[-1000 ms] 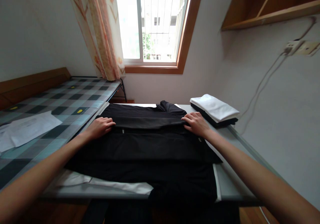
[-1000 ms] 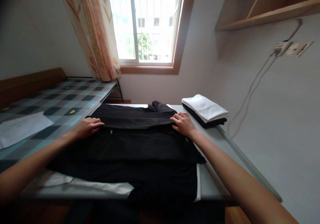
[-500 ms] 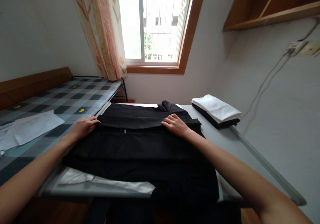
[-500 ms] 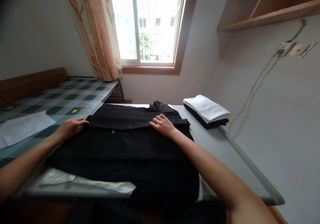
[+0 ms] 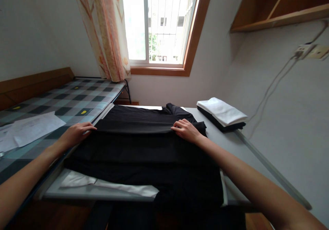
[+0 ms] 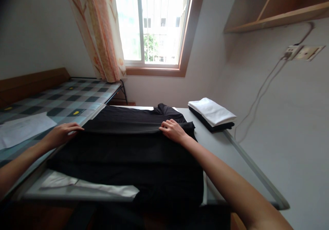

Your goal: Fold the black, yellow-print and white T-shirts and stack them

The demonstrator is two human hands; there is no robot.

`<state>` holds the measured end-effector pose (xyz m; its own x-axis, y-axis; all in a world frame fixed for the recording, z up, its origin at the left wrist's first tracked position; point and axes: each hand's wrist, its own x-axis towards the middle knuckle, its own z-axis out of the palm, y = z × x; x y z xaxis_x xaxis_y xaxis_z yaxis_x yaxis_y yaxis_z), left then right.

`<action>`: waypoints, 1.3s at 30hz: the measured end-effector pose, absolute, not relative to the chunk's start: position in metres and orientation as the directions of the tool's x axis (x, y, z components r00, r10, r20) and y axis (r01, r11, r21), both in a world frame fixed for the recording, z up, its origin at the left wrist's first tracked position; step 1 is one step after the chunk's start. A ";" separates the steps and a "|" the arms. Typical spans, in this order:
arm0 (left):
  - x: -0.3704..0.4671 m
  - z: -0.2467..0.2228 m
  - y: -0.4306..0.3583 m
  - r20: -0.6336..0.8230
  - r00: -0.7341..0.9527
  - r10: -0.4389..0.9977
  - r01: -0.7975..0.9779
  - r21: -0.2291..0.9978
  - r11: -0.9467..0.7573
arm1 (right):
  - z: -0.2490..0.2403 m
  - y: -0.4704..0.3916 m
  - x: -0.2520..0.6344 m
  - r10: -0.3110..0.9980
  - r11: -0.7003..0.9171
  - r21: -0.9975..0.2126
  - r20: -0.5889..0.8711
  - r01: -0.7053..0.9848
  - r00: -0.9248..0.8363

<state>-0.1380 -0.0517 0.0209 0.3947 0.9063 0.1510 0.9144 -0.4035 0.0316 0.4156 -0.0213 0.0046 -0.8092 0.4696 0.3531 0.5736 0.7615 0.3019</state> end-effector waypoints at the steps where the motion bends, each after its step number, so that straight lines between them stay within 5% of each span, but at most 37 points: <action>1: -0.139 0.023 -0.053 0.142 0.397 0.907 0.914 0.025 -0.404 | 0.005 -0.023 0.416 0.465 0.761 0.309 0.354 0.571 -0.812; 7: -0.142 0.028 -0.060 0.014 0.398 0.917 0.917 0.011 -0.398 | 0.007 -0.036 0.426 0.476 0.793 0.289 0.256 0.537 -0.841; 11: -0.131 0.030 -0.063 -0.072 0.423 0.903 0.906 -0.008 -0.424 | 0.021 -0.036 0.467 0.617 0.739 0.179 0.209 0.650 -0.759; 15: -0.096 0.033 -0.061 0.082 0.515 0.853 0.857 -0.040 -0.514 | 0.032 -0.036 0.520 0.740 0.634 0.124 0.189 0.764 -0.645; 21: 0.009 0.022 -0.055 0.240 0.736 0.633 0.664 -0.075 -0.744 | 0.021 -0.050 0.539 0.720 0.603 0.237 0.249 0.762 -0.648; 27: 0.114 0.013 -0.057 0.284 0.882 0.376 0.451 -0.275 -0.849 | 0.010 -0.052 0.523 0.687 0.568 0.381 0.269 0.730 -0.675; 32: 0.147 0.010 -0.048 0.288 0.918 0.271 0.369 -0.373 -0.851 | 0.015 -0.053 0.523 0.681 0.564 0.350 0.314 0.748 -0.661; 39: 0.147 0.004 -0.050 0.420 0.856 0.301 0.429 -0.252 -0.868 | 0.015 -0.071 0.531 0.624 0.641 0.294 0.339 0.709 -0.705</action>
<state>0.1474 -0.0498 0.0038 0.8561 0.3013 0.4199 0.4288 -0.8677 -0.2516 0.5307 -0.0708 0.0146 -0.7046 0.6236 0.3386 0.7088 0.6412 0.2940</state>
